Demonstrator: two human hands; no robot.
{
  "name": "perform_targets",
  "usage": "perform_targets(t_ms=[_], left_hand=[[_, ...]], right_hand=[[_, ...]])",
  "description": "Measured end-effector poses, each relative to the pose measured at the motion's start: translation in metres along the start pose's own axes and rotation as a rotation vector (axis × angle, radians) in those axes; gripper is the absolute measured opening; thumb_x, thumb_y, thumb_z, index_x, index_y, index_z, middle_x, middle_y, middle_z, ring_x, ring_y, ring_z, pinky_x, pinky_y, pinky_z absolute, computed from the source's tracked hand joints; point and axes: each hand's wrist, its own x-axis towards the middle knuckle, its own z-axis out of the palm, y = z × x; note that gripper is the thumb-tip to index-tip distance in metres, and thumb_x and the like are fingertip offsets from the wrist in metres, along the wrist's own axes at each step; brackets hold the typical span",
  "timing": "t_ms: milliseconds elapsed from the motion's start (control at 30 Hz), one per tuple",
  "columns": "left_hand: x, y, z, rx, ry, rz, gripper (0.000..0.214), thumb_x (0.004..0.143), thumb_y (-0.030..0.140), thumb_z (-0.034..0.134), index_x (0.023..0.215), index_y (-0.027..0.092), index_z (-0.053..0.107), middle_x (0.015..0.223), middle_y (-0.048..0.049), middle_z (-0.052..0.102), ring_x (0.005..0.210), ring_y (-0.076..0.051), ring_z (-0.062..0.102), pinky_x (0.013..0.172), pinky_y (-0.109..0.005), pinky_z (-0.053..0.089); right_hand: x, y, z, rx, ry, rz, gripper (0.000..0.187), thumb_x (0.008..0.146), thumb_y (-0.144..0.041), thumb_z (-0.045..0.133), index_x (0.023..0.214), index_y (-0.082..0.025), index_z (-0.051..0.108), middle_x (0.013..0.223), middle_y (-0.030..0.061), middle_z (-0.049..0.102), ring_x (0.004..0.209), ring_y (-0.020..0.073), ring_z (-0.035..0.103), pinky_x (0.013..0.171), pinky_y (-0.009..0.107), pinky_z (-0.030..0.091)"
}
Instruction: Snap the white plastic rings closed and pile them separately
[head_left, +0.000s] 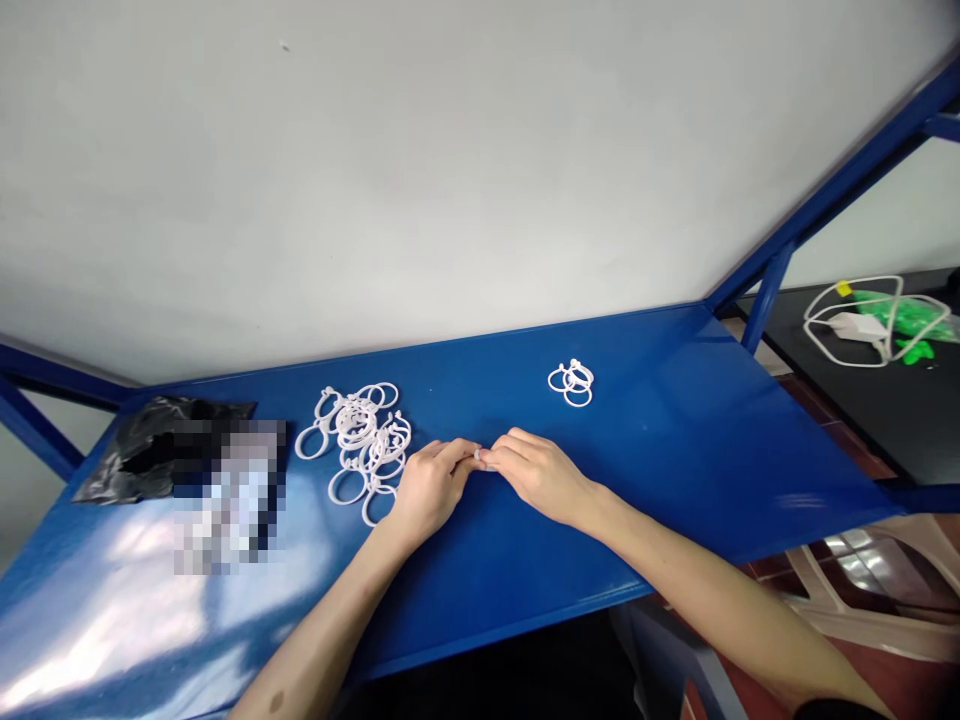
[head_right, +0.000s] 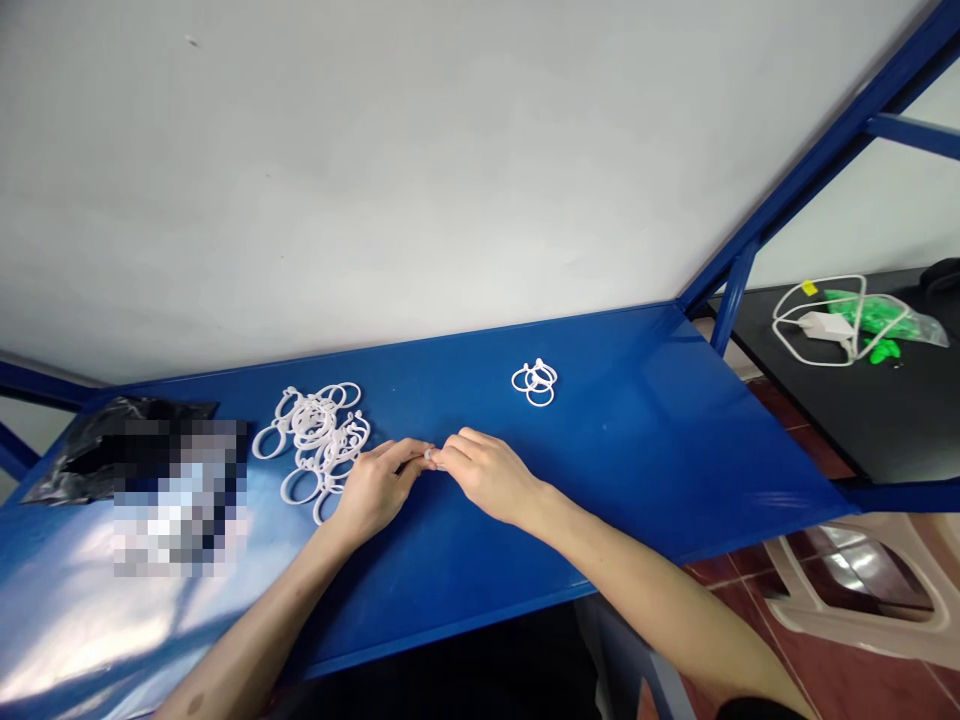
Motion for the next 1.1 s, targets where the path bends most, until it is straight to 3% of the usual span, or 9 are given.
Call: perform_targets(t_ms=[133, 200, 267, 333, 467, 700, 900, 1100], left_hand=[[0.008, 0.004, -0.014, 0.144, 0.101, 0.0, 0.02, 0.099, 0.032, 0.057, 0.11, 0.021, 0.069, 0.101, -0.0048, 0.078, 0.087, -0.02, 0.07, 0.082, -0.032, 0.053], [0.011, 0.001, -0.029, 0.323, 0.177, -0.027, 0.026, 0.099, 0.037, 0.056, 0.113, 0.019, 0.069, 0.104, -0.0091, 0.077, 0.094, -0.026, 0.068, 0.089, -0.039, 0.051], [0.01, -0.006, -0.044, 0.52, 0.193, -0.113, 0.033, 0.099, 0.039, 0.054, 0.117, 0.016, 0.069, 0.106, -0.0133, 0.074, 0.102, -0.032, 0.064, 0.092, -0.045, 0.048], [0.008, -0.015, -0.054, 0.667, 0.135, -0.205, 0.037, 0.098, 0.04, 0.054, 0.118, 0.014, 0.069, 0.112, -0.0172, 0.071, 0.107, -0.037, 0.062, 0.089, -0.048, 0.048], [0.004, -0.026, -0.057, 0.731, -0.01, -0.25, 0.034, 0.098, 0.037, 0.051, 0.113, 0.015, 0.07, 0.109, -0.0161, 0.071, 0.104, -0.037, 0.063, 0.086, -0.048, 0.047], [0.003, -0.028, -0.057, 0.608, -0.058, -0.199, 0.027, 0.098, 0.03, 0.048, 0.107, 0.018, 0.07, 0.099, -0.0108, 0.075, 0.096, -0.033, 0.066, 0.081, -0.043, 0.046], [0.006, -0.027, -0.059, 0.45, 0.0, -0.208, 0.026, 0.098, 0.028, 0.046, 0.108, 0.021, 0.069, 0.094, -0.0073, 0.077, 0.094, -0.03, 0.069, 0.084, -0.041, 0.046], [0.01, -0.02, -0.069, 0.095, 0.084, -0.325, 0.022, 0.091, 0.036, 0.057, 0.102, 0.023, 0.072, 0.081, -0.0022, 0.074, 0.073, -0.02, 0.067, 0.073, -0.033, 0.049]], right_hand=[[0.01, 0.019, -0.017, 0.019, 0.183, 0.161, 0.021, 0.105, -0.023, 0.047, 0.105, -0.022, 0.069, 0.098, 0.0066, 0.073, 0.09, 0.02, 0.066, 0.083, 0.036, 0.055], [0.011, 0.041, -0.035, -0.04, 0.36, 0.332, 0.02, 0.103, -0.028, 0.052, 0.1, -0.022, 0.071, 0.1, 0.008, 0.072, 0.095, 0.0217, 0.067, 0.086, 0.038, 0.054], [0.008, 0.068, -0.053, -0.1, 0.494, 0.553, 0.02, 0.099, -0.033, 0.057, 0.097, -0.021, 0.073, 0.099, 0.0089, 0.07, 0.087, 0.0212, 0.067, 0.08, 0.036, 0.055], [0.002, 0.095, -0.065, -0.118, 0.517, 0.72, 0.02, 0.095, -0.033, 0.061, 0.094, -0.018, 0.075, 0.094, 0.0083, 0.071, 0.073, 0.0185, 0.065, 0.077, 0.037, 0.055], [-0.007, 0.125, -0.069, -0.046, 0.477, 0.919, 0.022, 0.088, -0.033, 0.063, 0.097, -0.016, 0.075, 0.094, 0.0084, 0.074, 0.075, 0.0192, 0.066, 0.079, 0.037, 0.054], [-0.013, 0.119, -0.07, -0.11, 0.531, 0.89, 0.026, 0.09, -0.036, 0.06, 0.099, -0.016, 0.075, 0.099, 0.0114, 0.073, 0.085, 0.0229, 0.066, 0.087, 0.043, 0.053], [-0.015, 0.106, -0.07, -0.14, 0.525, 0.816, 0.025, 0.092, -0.037, 0.059, 0.099, -0.019, 0.074, 0.1, 0.0107, 0.072, 0.09, 0.0252, 0.064, 0.087, 0.044, 0.052], [-0.005, 0.079, -0.056, -0.282, 0.53, 0.583, 0.019, 0.097, -0.031, 0.058, 0.101, -0.022, 0.074, 0.099, 0.0091, 0.071, 0.095, 0.0271, 0.059, 0.088, 0.046, 0.051]])
